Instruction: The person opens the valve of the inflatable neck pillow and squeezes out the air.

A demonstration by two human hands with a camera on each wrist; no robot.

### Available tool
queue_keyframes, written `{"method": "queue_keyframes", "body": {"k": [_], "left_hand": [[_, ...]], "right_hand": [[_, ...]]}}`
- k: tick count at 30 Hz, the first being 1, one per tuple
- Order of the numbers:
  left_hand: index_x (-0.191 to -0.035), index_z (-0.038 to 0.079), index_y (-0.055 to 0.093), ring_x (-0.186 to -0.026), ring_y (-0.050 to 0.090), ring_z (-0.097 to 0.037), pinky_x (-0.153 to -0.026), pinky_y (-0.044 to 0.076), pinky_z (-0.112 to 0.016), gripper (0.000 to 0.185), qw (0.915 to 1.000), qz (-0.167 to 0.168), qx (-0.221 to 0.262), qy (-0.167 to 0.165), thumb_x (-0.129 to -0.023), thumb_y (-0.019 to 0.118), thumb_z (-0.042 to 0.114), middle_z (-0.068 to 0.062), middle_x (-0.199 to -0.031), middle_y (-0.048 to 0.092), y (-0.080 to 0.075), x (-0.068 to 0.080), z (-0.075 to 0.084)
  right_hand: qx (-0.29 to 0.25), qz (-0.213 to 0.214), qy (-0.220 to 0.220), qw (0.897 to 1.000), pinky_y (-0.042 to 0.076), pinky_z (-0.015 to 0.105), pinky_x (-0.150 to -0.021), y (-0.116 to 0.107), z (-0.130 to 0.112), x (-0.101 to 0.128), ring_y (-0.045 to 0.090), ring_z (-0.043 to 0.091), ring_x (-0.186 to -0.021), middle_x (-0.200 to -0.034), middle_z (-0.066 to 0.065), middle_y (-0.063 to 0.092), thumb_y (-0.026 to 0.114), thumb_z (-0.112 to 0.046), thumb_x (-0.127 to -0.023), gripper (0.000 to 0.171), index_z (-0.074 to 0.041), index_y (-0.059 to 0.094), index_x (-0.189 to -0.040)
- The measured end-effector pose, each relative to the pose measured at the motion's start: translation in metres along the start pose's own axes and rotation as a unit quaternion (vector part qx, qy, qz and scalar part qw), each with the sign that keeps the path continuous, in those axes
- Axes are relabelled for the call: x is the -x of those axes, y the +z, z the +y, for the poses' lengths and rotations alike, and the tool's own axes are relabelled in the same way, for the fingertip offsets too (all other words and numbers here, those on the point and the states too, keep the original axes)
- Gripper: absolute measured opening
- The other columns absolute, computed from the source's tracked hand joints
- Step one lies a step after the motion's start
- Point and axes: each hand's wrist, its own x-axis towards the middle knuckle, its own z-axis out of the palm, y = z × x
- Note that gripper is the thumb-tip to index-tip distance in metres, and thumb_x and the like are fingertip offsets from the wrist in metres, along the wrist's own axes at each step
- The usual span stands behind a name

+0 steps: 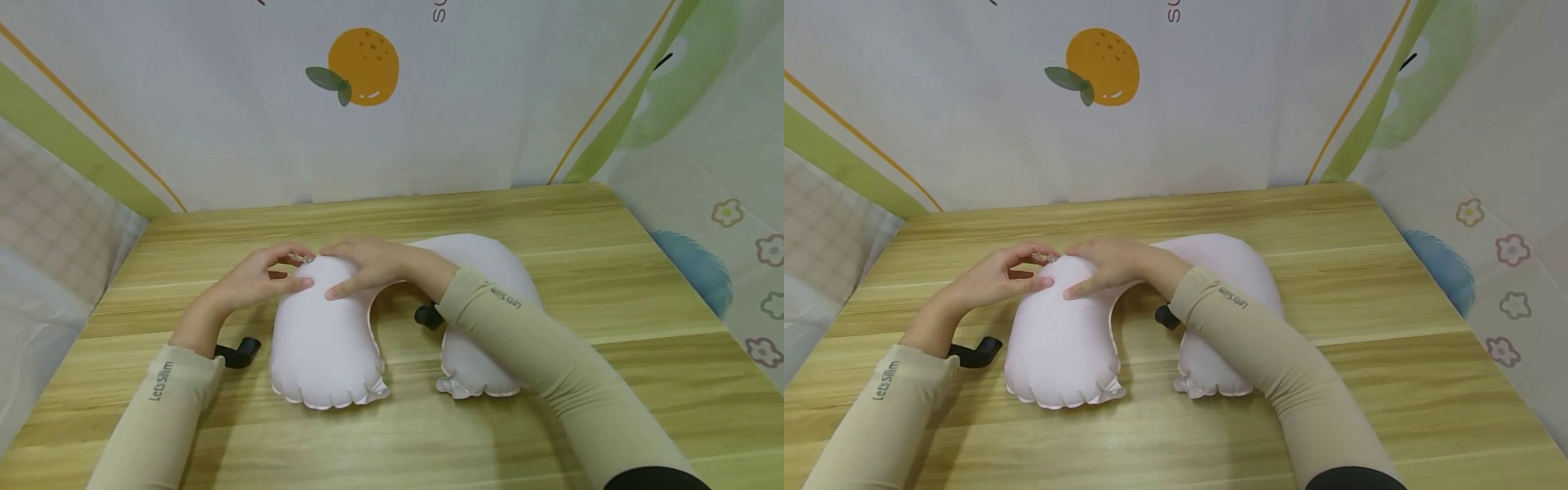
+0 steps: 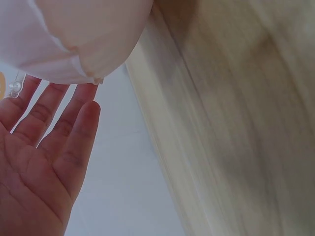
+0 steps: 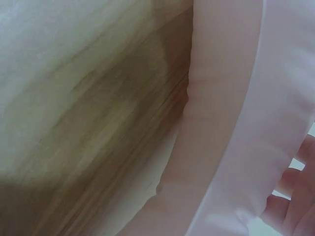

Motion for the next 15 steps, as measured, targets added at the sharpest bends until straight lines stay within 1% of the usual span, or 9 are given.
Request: {"method": "queue_keyframes", "body": {"k": [10, 15], "left_hand": [[-0.131, 0.011, 0.056, -0.13, 0.051, -0.034, -0.107, 0.045, -0.057, 0.044, 1.0, -0.001, -0.003, 0.001, -0.092, 0.072, 0.028, -0.011, -0.136, 0.057, 0.0027, -0.0016, -0.0052], [-0.132, 0.01, 0.056, -0.131, 0.051, -0.035, -0.108, 0.043, -0.058, 0.046, 1.0, -0.002, -0.01, 0.0, -0.092, 0.072, 0.028, -0.011, -0.137, 0.056, 0.0035, -0.0022, -0.0058]], "right_hand": [[-0.018, -0.004, 0.01, 1.0, 0.028, 0.05, -0.121, 0.0043, 0.0014, -0.0008, 0.03, 0.027, -0.149, -0.162, 0.004, 0.031, 0.062, -0.06, -0.089, 0.086, -0.023, 0.027, -0.158], [-0.018, -0.002, 0.006, 1.0, 0.027, 0.05, -0.121, 0.0061, 0.002, -0.0014, 0.029, 0.027, -0.15, -0.162, 0.004, 0.031, 0.063, -0.059, -0.089, 0.086, -0.022, 0.027, -0.158]]}}
